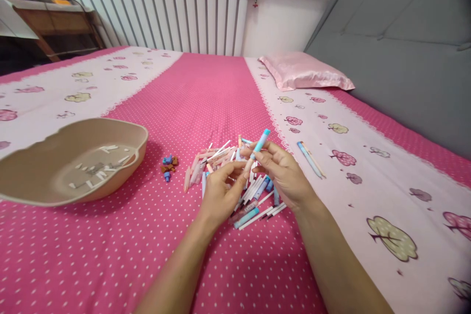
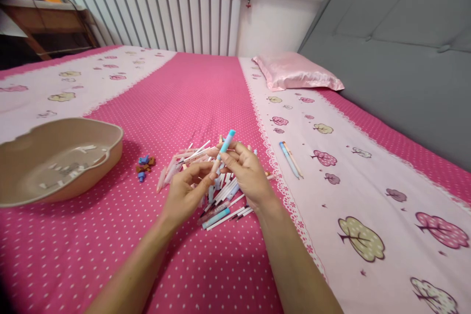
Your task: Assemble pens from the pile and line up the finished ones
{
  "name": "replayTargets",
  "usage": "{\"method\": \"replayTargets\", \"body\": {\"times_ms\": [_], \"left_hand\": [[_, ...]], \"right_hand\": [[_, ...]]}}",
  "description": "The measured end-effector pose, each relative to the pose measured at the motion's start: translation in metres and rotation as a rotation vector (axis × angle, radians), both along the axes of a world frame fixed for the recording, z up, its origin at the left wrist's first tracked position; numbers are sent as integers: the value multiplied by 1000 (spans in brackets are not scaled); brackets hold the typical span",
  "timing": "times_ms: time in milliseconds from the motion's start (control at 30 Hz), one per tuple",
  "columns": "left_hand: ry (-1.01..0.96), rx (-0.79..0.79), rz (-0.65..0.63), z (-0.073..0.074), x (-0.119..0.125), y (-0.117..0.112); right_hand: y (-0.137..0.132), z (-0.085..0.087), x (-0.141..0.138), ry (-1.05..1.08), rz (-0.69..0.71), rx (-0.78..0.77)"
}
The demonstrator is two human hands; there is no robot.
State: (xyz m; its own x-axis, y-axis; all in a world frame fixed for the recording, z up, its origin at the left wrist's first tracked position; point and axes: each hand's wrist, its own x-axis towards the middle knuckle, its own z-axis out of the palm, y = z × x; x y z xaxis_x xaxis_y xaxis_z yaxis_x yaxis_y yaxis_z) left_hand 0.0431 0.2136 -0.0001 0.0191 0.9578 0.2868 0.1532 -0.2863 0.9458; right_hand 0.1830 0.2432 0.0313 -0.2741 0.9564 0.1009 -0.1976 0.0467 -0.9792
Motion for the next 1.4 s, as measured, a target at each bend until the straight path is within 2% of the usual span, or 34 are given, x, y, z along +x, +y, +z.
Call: {"method": "replayTargets", "body": {"times_ms": [500,833,1200,1400], "left_hand": [[-68,-44,-78,-5,1,0],[-63,-107,-172,2,0,-2],[-125,-110,-115,-5,2,1],[-131,-129,-76,-1,4,0]], "right_hand": [[1,-2,1,11,7,-40],[1,1,1,33,29,-54],[0,0,0,35,-6,-84],[1,0,1,34,-59,-115]]}}
